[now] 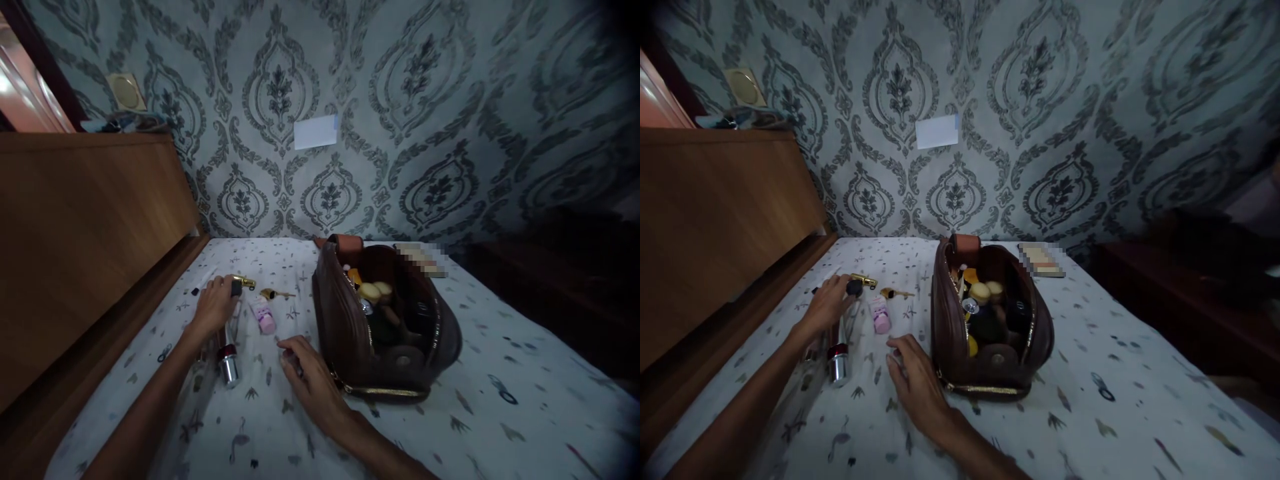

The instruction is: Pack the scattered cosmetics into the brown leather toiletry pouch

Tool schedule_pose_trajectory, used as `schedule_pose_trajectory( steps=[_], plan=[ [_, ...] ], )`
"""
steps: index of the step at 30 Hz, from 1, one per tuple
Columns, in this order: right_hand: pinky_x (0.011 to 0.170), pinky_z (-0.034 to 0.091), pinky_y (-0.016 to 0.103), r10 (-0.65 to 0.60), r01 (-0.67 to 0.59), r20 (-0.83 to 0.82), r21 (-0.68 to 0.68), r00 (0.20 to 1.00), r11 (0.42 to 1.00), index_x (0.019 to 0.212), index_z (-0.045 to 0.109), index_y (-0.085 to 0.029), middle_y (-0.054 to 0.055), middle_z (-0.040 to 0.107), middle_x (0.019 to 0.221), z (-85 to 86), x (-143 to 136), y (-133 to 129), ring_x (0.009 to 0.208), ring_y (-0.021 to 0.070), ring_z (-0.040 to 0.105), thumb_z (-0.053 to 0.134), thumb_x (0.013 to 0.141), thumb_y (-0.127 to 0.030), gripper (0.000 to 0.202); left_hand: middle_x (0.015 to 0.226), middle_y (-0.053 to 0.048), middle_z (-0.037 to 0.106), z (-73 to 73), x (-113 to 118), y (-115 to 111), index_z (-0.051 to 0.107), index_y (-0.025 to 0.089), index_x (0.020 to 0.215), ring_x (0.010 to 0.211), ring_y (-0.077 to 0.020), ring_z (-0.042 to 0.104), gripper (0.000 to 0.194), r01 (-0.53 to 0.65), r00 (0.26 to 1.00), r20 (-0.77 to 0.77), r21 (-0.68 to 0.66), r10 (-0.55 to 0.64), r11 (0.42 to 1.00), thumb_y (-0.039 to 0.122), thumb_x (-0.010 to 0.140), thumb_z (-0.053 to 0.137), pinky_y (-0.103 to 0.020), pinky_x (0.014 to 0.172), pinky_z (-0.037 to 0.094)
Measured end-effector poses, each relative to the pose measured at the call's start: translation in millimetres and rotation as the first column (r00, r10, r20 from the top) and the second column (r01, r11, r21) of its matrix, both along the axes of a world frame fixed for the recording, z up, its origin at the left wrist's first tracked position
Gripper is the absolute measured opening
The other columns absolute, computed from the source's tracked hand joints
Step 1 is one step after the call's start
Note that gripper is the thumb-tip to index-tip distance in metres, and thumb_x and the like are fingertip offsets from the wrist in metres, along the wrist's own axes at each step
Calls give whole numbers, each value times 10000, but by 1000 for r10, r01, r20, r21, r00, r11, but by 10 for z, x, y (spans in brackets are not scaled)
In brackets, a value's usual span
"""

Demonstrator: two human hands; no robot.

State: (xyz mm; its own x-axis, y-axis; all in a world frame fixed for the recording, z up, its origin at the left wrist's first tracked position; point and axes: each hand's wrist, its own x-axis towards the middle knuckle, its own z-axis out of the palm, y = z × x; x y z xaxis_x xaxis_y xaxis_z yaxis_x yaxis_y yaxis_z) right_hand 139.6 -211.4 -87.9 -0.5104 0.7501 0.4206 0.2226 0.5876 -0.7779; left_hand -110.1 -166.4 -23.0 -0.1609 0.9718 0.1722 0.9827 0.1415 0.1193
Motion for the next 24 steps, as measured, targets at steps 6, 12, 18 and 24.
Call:
schedule_pose_trajectory(
  steps=[6,12,18,24],
  plan=[
    [779,513,291,-1,2,7,-52,1000,999,1088,578,-182,65,611,954,-93,20,27,846,175,610,444,976,-188,175,1162,-141,620,-154,-209,261,541,171,1185,1095,-326,590,413,-91,995,43,-95,96,991,366,830,618,-420,915,452],
    [777,507,289,8,-7,15,-84,1000,996,1062,582,-187,66,609,969,-73,25,15,840,172,609,443,969,-181,168,1055,-112,687,-200,-366,337,598,169,1140,1023,-301,637,392,0,971,240,-77,18,997,401,825,575,-394,871,483],
    [782,501,303,28,-27,5,-88,1000,996,1040,580,-186,69,600,961,-88,22,25,840,177,602,428,975,-192,165,1204,-67,694,-90,-475,203,606,177,1246,1098,-250,635,566,250,836,498,29,-231,968,574,875,446,-339,922,513],
    [792,497,304,29,-27,11,-91,1000,995,1039,579,-187,66,599,967,-93,24,25,857,178,607,426,969,-179,168,1212,-77,693,-81,-452,142,622,181,1245,1109,-275,613,556,331,831,464,28,-306,943,561,860,495,-380,971,481]
  ],
)
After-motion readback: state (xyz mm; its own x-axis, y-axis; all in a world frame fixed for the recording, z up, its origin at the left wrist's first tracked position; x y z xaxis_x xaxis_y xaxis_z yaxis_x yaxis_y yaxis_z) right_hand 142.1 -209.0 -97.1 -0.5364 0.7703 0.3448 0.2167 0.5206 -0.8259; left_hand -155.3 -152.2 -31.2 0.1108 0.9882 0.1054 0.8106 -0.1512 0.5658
